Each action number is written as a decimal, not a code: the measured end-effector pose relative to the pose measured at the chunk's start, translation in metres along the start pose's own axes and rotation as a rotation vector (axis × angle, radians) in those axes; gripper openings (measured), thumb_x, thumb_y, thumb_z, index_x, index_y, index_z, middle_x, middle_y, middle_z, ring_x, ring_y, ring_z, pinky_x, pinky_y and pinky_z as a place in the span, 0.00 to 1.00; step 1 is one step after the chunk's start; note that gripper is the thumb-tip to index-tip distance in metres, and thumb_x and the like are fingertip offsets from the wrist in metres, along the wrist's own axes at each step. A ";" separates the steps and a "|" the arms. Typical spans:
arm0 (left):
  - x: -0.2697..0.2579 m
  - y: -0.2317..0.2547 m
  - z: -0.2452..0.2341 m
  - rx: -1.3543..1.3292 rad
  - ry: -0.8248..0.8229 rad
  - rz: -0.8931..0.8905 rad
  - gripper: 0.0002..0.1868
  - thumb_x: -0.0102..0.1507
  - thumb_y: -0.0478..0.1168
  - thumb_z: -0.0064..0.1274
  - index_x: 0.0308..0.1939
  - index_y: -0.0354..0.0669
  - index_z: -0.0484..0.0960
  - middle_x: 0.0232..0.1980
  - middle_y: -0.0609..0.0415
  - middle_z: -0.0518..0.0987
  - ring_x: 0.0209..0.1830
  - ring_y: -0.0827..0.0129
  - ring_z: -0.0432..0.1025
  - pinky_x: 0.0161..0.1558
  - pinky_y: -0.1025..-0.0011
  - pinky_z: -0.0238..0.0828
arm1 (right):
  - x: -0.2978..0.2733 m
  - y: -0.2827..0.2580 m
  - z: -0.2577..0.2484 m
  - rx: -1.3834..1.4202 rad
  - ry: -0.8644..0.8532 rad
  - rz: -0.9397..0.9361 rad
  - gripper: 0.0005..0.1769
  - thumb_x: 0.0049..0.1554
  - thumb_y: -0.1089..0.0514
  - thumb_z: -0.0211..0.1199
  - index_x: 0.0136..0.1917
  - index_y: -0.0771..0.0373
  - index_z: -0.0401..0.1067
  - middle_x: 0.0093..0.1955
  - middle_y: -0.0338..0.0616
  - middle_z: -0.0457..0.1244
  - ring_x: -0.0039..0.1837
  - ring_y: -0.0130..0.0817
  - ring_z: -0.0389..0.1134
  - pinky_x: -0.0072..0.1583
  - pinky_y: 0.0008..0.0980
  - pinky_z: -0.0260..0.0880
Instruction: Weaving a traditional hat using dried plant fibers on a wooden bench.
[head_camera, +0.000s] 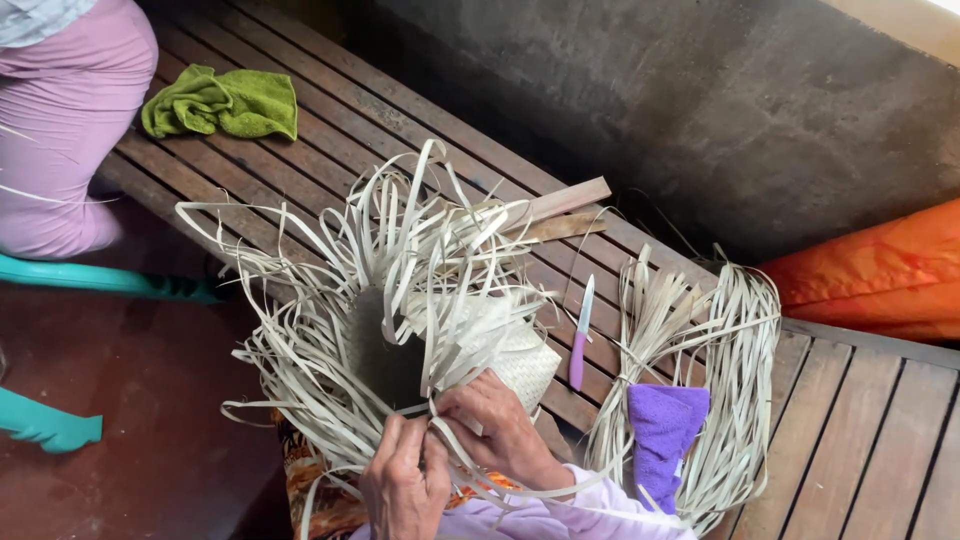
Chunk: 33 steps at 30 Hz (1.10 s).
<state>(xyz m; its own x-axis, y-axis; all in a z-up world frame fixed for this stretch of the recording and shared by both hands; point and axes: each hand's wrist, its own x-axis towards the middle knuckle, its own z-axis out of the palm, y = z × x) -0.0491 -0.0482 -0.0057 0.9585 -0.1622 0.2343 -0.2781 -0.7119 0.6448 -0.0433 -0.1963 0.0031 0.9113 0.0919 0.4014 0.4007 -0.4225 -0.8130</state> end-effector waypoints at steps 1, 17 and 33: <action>0.001 -0.001 0.001 0.023 0.001 0.013 0.06 0.55 0.34 0.46 0.34 0.47 0.76 0.33 0.53 0.70 0.28 0.54 0.68 0.29 0.60 0.64 | -0.001 0.002 -0.001 0.009 -0.004 0.004 0.01 0.60 0.62 0.56 0.47 0.61 0.67 0.36 0.40 0.61 0.39 0.35 0.61 0.48 0.33 0.58; 0.003 -0.028 0.008 -0.360 -0.261 -0.178 0.11 0.61 0.40 0.43 0.33 0.43 0.82 0.31 0.59 0.72 0.28 0.71 0.69 0.31 0.73 0.65 | -0.004 -0.002 -0.031 -0.003 -0.277 -0.121 0.20 0.66 0.48 0.41 0.53 0.63 0.69 0.52 0.49 0.63 0.46 0.45 0.63 0.50 0.40 0.61; -0.001 -0.009 0.021 -0.172 -0.136 -0.170 0.06 0.56 0.41 0.46 0.29 0.46 0.76 0.29 0.60 0.71 0.24 0.66 0.70 0.27 0.67 0.66 | -0.030 0.011 -0.016 -0.220 -0.131 0.122 0.09 0.58 0.53 0.59 0.43 0.58 0.62 0.39 0.39 0.63 0.38 0.38 0.61 0.41 0.34 0.61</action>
<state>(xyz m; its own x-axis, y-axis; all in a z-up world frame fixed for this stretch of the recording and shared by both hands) -0.0464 -0.0561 -0.0271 0.9886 -0.1490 0.0196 -0.1078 -0.6125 0.7831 -0.0678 -0.2182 -0.0114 0.9617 0.1383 0.2365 0.2702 -0.6221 -0.7348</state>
